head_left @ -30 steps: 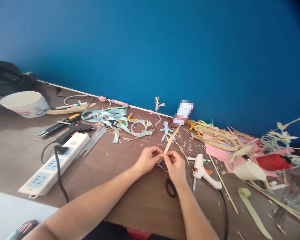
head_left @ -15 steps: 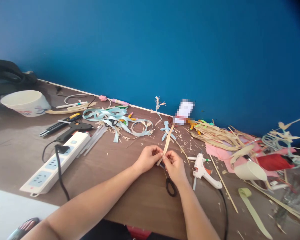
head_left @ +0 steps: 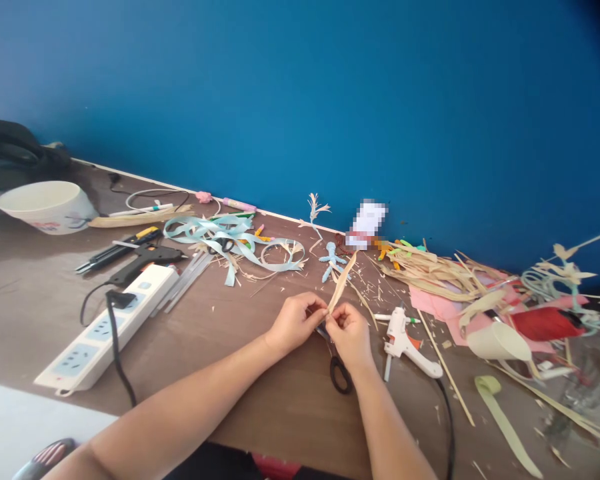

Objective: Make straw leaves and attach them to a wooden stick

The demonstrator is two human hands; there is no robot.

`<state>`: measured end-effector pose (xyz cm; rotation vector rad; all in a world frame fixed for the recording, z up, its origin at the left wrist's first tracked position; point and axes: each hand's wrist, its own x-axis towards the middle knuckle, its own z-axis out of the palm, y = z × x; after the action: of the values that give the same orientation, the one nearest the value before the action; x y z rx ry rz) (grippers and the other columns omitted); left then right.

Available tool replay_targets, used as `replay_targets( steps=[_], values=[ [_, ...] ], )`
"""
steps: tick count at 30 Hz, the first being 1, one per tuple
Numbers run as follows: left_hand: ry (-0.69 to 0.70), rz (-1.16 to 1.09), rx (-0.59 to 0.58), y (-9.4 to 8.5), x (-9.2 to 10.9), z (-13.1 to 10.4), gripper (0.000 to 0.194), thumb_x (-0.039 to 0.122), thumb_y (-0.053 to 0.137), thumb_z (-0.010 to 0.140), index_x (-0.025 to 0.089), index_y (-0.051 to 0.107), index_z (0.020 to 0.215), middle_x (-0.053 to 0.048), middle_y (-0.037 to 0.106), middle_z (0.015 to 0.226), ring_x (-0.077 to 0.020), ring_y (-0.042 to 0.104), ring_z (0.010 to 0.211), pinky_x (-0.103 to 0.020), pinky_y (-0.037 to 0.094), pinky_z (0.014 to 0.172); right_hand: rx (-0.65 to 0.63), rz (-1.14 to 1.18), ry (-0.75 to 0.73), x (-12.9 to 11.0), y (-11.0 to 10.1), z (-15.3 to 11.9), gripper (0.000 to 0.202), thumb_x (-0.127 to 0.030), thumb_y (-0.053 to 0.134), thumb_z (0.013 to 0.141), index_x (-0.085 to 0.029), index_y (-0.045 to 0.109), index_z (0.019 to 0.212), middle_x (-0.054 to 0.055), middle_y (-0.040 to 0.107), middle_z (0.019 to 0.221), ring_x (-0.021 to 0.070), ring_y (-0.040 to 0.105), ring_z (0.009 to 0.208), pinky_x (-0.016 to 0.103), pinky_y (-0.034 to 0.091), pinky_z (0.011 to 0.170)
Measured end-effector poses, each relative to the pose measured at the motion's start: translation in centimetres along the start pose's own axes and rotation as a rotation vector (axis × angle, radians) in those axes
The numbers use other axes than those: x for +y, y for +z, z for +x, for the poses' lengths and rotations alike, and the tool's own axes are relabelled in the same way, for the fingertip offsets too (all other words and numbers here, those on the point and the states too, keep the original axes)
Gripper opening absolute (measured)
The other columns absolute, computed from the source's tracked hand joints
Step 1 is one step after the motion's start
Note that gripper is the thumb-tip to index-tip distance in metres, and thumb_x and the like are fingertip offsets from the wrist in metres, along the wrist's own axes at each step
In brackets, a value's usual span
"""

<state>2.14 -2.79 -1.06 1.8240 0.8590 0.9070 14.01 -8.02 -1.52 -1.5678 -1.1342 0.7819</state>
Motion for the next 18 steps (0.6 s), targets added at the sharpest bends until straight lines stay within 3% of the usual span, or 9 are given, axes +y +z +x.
replay_targets(
  steps=[6,10,18],
  values=[
    [0.070,0.083,0.010,-0.2,0.5,-0.2,0.012,0.019,0.049,0.074,0.015,0.060,0.073,-0.002,0.059,0.069,-0.0113,0.052,0.063,-0.021,0.039,0.060,0.037,0.020,-0.016,0.0,0.1,-0.1,0.017,-0.017,0.054,0.066,-0.019,0.040,0.057,-0.007,0.044,0.049,0.0062,0.039,0.041,0.019,0.031,0.041],
    [0.038,0.052,0.009,0.0,0.3,-0.1,0.011,0.021,0.050,0.074,0.015,0.059,0.073,-0.002,0.059,0.068,-0.0116,0.052,0.063,-0.022,0.039,0.059,0.002,0.187,0.045,0.2,0.1,-0.1,0.015,-0.018,0.056,0.065,-0.019,0.041,0.065,-0.007,0.045,0.052,0.0059,0.040,0.041,0.017,0.033,0.038],
    [-0.335,-0.607,-0.130,0.5,-0.7,0.5,0.022,0.032,0.060,0.067,0.013,0.050,0.070,0.000,0.055,0.057,-0.0111,0.053,0.050,-0.025,0.044,0.051,-0.074,0.377,0.178,-0.4,0.1,0.2,0.016,-0.024,0.061,0.065,-0.016,0.051,0.075,-0.005,0.052,0.054,0.0031,0.038,0.036,0.015,0.030,0.033]
  ],
)
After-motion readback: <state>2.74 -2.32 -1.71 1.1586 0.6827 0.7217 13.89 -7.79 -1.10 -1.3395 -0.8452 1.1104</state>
